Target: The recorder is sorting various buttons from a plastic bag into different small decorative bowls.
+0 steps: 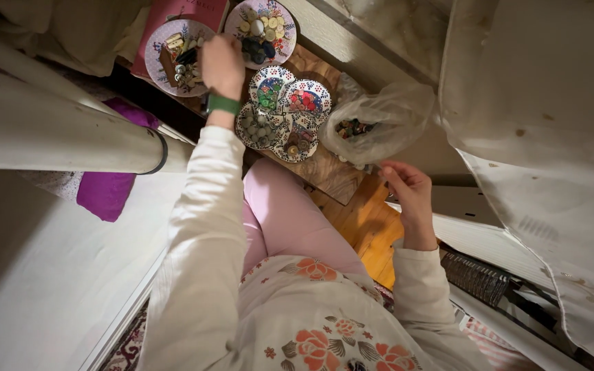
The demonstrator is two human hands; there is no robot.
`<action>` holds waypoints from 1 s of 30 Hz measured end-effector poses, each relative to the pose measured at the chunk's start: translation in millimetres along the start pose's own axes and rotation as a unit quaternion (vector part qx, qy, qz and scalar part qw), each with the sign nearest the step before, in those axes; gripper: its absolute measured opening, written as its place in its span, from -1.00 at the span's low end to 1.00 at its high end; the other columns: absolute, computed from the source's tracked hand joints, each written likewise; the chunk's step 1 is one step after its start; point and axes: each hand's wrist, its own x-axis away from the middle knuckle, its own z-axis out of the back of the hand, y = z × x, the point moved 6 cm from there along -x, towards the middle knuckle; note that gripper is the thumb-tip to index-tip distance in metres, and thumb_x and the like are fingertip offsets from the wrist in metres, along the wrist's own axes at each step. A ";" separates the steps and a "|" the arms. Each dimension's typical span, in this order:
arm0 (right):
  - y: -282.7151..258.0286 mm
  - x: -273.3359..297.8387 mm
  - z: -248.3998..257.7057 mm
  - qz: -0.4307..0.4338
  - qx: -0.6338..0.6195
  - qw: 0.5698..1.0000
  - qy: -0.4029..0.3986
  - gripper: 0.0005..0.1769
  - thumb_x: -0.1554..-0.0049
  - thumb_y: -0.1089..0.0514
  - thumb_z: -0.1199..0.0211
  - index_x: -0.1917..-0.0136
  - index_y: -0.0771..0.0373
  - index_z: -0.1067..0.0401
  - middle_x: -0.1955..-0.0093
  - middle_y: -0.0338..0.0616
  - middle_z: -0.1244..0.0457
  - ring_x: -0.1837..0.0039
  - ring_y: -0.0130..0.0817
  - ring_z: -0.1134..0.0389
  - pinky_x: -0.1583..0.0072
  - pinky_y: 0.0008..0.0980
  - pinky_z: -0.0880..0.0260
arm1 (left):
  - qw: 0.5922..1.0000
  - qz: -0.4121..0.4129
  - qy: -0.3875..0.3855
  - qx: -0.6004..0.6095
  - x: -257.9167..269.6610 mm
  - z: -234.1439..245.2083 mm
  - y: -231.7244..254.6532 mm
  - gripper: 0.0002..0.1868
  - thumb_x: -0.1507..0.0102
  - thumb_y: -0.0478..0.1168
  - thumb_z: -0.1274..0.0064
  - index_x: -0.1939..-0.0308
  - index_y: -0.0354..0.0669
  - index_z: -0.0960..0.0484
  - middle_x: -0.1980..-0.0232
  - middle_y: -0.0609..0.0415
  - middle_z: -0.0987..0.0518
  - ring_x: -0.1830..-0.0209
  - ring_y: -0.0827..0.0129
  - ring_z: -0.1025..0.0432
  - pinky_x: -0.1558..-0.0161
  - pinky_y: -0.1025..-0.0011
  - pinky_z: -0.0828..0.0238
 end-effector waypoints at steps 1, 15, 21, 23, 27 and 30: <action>3.3 -1.0 1.8 -0.001 -0.001 1.000 0.000 -0.74 -0.21 0.17 -0.36 -0.14 0.29 -0.58 0.15 -0.32 -0.39 0.28 -0.73 -0.10 0.25 -0.68 -0.03 | 1.000 0.000 -0.001 -0.001 15.4 17.8 3.2 -0.79 -0.35 -0.23 -0.08 0.29 -0.25 -0.75 0.42 -0.12 -0.67 0.57 0.34 -0.54 0.57 0.48 -0.48; -47.0 -26.4 -26.4 0.194 0.246 0.950 0.012 -0.79 -0.28 0.10 -0.37 -0.15 0.19 -0.61 0.11 -0.26 -0.43 0.21 -0.65 -0.24 0.16 -0.56 -0.26 | 0.933 -0.124 -0.094 0.324 252.6 105.7 141.9 -0.87 -0.32 -0.22 -0.18 0.07 -0.03 -0.78 0.29 0.12 -0.75 0.54 0.51 -0.55 0.49 0.53 -0.43; -79.6 -41.2 -79.9 0.256 0.437 0.862 0.018 -0.80 -0.22 0.04 -0.33 -0.11 0.00 -0.63 0.11 -0.05 -0.45 0.14 -0.17 -0.49 0.12 -0.18 -0.44 | 0.924 -0.250 -0.070 0.281 263.6 119.9 181.6 -0.81 -0.30 -0.33 -0.12 0.01 -0.13 -0.70 0.15 -0.07 -0.68 0.23 0.09 -0.59 0.22 0.28 -0.50; -68.4 -61.3 -91.5 0.244 0.513 0.823 0.019 -0.78 -0.17 0.00 -0.36 -0.09 -0.01 -0.64 0.14 0.00 -0.43 0.13 -0.06 -0.46 0.11 -0.08 -0.43 | 0.933 -0.212 -0.091 0.276 265.4 123.0 179.3 -0.81 -0.30 -0.32 -0.12 0.02 -0.12 -0.71 0.19 -0.06 -0.68 0.29 0.12 -0.58 0.25 0.28 -0.49; -46.3 -83.8 -109.8 0.327 0.564 0.759 -0.002 -0.67 -0.01 -0.05 -0.45 -0.01 0.12 -0.60 0.05 0.00 -0.41 0.03 0.05 -0.43 0.03 0.03 -0.41 | 0.936 -0.184 -0.113 0.278 267.6 122.6 161.7 -0.81 -0.30 -0.30 -0.12 0.03 -0.08 -0.73 0.18 -0.05 -0.69 0.34 0.14 -0.58 0.29 0.29 -0.49; -32.3 -91.9 -111.9 0.395 0.562 0.727 -0.011 -0.64 -0.06 0.00 -0.43 -0.09 0.17 -0.57 -0.05 0.00 -0.39 -0.06 0.04 -0.42 -0.06 0.01 -0.39 | 0.939 -0.205 -0.062 0.269 270.0 127.0 151.1 -0.82 -0.29 -0.28 -0.14 0.03 -0.06 -0.71 0.14 -0.02 -0.70 0.27 0.14 -0.60 0.23 0.31 -0.52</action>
